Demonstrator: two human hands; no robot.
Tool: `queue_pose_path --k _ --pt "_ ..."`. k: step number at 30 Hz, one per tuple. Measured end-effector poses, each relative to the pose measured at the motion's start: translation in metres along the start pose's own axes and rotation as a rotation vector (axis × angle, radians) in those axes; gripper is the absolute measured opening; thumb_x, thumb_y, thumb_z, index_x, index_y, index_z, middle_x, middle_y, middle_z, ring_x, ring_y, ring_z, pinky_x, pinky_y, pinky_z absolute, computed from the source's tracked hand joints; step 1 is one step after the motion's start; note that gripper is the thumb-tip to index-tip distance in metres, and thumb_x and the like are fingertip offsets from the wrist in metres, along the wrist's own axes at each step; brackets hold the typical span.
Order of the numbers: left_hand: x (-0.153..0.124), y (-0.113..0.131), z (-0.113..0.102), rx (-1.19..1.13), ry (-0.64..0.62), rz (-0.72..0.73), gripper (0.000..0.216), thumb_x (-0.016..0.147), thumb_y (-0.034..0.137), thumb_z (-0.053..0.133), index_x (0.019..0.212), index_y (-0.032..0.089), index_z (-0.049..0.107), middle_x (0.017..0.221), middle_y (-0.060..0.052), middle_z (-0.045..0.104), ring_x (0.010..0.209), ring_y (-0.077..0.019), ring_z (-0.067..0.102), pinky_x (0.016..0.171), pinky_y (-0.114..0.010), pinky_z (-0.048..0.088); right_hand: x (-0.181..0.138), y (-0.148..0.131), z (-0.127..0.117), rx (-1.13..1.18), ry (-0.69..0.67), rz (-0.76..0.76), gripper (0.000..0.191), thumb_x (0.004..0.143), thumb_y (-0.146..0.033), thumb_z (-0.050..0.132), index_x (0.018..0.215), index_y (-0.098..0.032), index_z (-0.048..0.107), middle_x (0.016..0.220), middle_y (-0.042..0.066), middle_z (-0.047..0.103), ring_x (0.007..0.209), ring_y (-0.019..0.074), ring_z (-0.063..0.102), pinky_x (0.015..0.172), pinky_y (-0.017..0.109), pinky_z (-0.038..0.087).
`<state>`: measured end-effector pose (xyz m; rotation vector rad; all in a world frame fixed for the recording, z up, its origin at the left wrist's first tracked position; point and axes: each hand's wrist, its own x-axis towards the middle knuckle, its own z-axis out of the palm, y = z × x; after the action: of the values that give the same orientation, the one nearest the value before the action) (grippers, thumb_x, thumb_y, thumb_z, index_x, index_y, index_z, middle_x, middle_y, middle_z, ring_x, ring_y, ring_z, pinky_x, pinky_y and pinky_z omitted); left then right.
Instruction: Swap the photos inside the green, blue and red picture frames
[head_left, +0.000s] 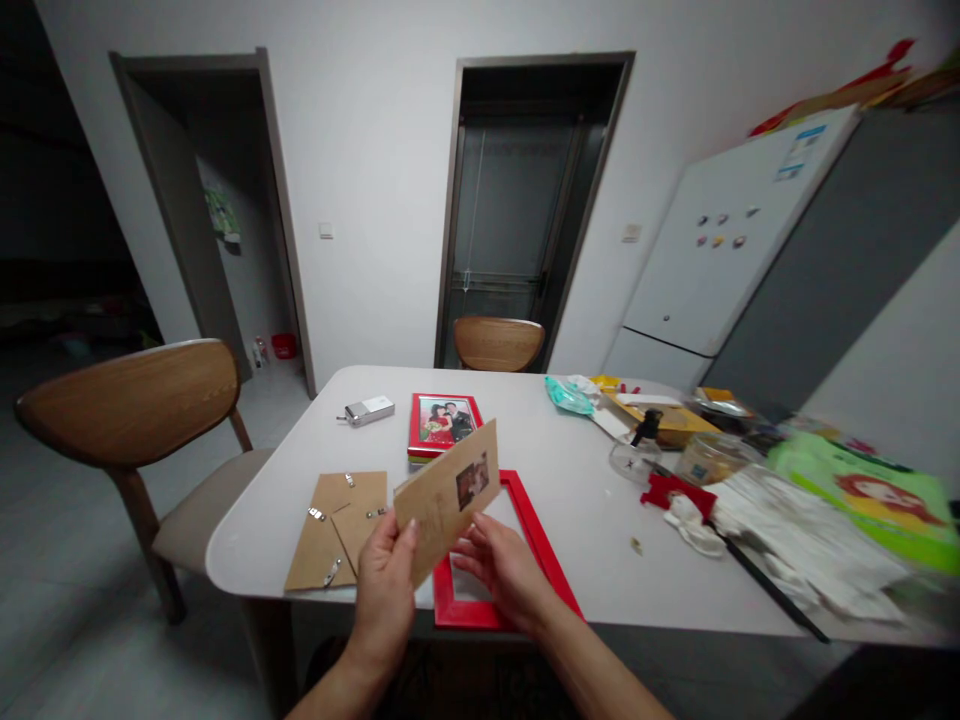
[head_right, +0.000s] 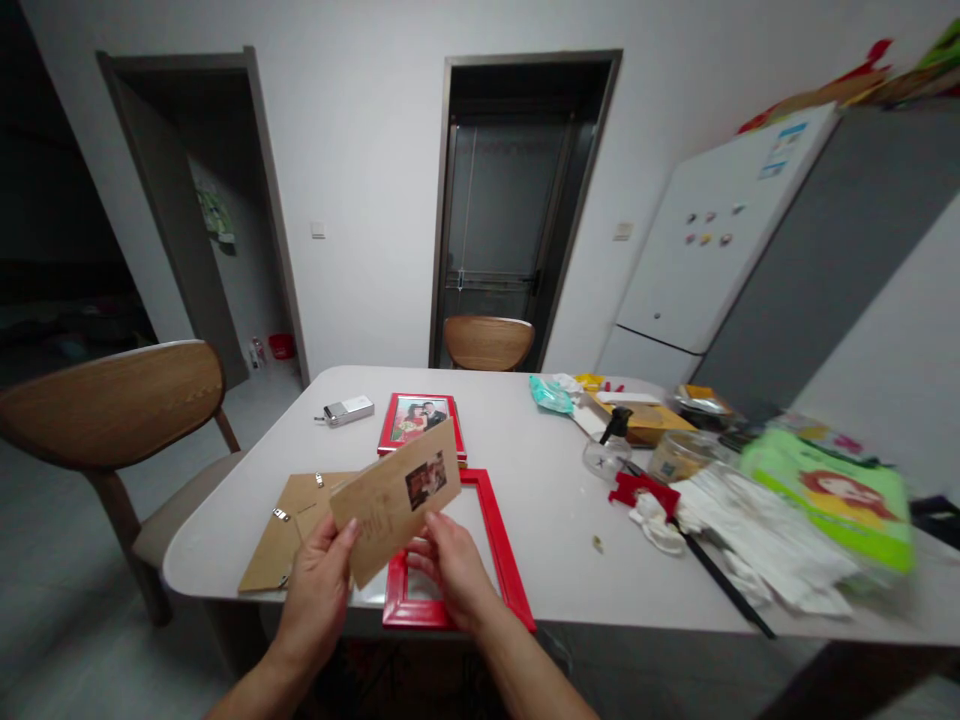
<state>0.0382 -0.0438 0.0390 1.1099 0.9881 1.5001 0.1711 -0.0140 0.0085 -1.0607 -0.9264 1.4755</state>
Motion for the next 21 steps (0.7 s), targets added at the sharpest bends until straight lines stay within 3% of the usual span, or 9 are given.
queue_pose_path --k 3,7,12,16,21 --pt "-0.005 -0.014 0.014 -0.129 -0.084 -0.080 0.037 0.073 0.032 0.050 0.106 0.015 0.049 0.100 -0.008 0.061 0.097 -0.0213 0.055 0.083 -0.032 0.043 0.003 -0.006 -0.010 0.227 0.125 -0.103 0.025 0.070 -0.034 0.051 0.090 -0.019 0.052 0.087 0.004 0.064 0.080 0.0156 0.060 0.068 0.027 0.049" --pt "-0.002 -0.021 0.011 -0.088 -0.102 -0.129 0.043 0.067 0.029 0.054 0.106 0.015 0.045 0.107 -0.011 0.056 0.100 -0.0211 0.052 0.087 -0.033 0.040 0.005 -0.028 -0.040 0.148 0.199 -0.089 0.027 0.069 -0.026 0.049 0.094 -0.017 0.049 0.084 0.006 0.066 0.078 0.0197 0.061 0.062 0.030 0.050" --pt "-0.002 -0.025 0.002 0.307 -0.267 -0.067 0.039 0.065 0.017 0.051 0.104 0.015 0.048 0.111 -0.011 0.054 0.105 -0.0205 0.048 0.094 -0.035 0.034 0.014 -0.036 -0.068 -0.063 0.203 0.066 0.031 0.070 -0.020 0.043 0.100 -0.013 0.049 0.072 0.007 0.067 0.066 0.0205 0.063 0.054 0.030 0.049" --pt "-0.009 -0.035 0.002 0.669 -0.377 0.042 0.046 0.063 0.014 0.052 0.109 0.013 0.048 0.123 -0.014 0.044 0.115 -0.0232 0.038 0.099 -0.038 0.027 0.025 -0.025 -0.073 -0.223 0.175 0.073 0.032 0.069 -0.020 0.043 0.099 -0.012 0.052 0.067 0.006 0.067 0.061 0.0198 0.063 0.052 0.029 0.048" --pt "-0.015 -0.047 0.002 0.856 -0.517 0.146 0.051 0.064 0.014 0.053 0.114 0.011 0.044 0.130 -0.016 0.036 0.120 -0.0238 0.032 0.100 -0.041 0.027 0.038 -0.015 -0.074 -0.331 0.189 0.040 0.033 0.069 -0.020 0.042 0.098 -0.009 0.053 0.065 0.005 0.067 0.058 0.0188 0.062 0.053 0.028 0.048"
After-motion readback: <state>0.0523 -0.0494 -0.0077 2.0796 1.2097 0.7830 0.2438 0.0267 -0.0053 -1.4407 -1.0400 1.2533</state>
